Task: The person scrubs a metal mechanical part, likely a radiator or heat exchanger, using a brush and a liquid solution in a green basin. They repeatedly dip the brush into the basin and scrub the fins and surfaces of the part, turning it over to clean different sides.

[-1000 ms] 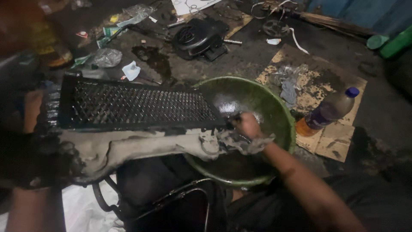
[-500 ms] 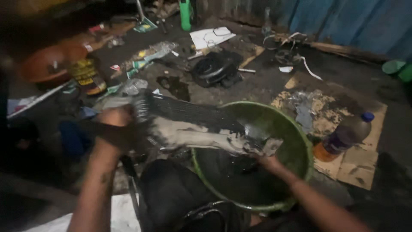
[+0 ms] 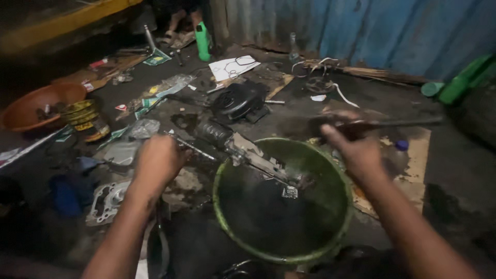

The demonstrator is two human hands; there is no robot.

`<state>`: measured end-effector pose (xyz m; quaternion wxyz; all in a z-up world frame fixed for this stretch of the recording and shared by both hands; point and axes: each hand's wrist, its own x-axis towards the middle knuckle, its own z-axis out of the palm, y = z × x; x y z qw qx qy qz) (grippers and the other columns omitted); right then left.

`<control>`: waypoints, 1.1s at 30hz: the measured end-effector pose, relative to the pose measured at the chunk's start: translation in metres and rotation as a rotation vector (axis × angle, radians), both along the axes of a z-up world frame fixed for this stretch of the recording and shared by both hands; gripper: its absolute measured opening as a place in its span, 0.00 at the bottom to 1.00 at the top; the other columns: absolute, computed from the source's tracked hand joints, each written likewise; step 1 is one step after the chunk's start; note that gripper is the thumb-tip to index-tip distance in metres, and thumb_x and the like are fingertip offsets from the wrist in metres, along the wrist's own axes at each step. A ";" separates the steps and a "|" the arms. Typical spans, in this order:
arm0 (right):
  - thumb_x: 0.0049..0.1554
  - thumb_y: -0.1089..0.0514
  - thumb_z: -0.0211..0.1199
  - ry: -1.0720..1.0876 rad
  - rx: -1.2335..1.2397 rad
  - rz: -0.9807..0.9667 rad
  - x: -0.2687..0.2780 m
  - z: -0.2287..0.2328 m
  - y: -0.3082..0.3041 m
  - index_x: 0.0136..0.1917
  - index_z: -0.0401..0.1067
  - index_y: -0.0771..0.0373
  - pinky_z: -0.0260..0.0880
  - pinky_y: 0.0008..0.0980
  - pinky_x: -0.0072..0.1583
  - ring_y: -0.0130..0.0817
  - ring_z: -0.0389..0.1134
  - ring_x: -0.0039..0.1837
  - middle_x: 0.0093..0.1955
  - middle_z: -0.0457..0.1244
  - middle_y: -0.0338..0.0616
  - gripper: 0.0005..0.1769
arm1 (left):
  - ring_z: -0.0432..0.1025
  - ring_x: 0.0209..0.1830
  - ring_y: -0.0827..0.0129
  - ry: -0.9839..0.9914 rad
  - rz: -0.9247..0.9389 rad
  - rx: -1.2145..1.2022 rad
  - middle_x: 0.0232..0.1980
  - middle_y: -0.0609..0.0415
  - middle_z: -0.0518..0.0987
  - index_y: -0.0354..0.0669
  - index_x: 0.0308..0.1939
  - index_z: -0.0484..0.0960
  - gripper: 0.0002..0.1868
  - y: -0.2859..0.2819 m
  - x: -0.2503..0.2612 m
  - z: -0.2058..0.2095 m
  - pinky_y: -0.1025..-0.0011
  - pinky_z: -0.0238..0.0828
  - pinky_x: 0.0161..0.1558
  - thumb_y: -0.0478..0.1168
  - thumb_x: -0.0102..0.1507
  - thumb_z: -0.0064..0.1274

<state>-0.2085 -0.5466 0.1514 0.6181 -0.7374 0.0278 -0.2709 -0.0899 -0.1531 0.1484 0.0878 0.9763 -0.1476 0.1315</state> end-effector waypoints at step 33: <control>0.51 0.58 0.74 -0.156 -0.459 0.118 0.004 -0.083 0.018 0.57 0.75 0.62 0.77 0.31 0.51 0.33 0.72 0.52 0.54 0.69 0.45 0.21 | 0.79 0.37 0.43 -0.054 0.032 0.078 0.34 0.36 0.82 0.36 0.34 0.87 0.19 -0.012 0.011 -0.018 0.51 0.76 0.42 0.51 0.55 0.66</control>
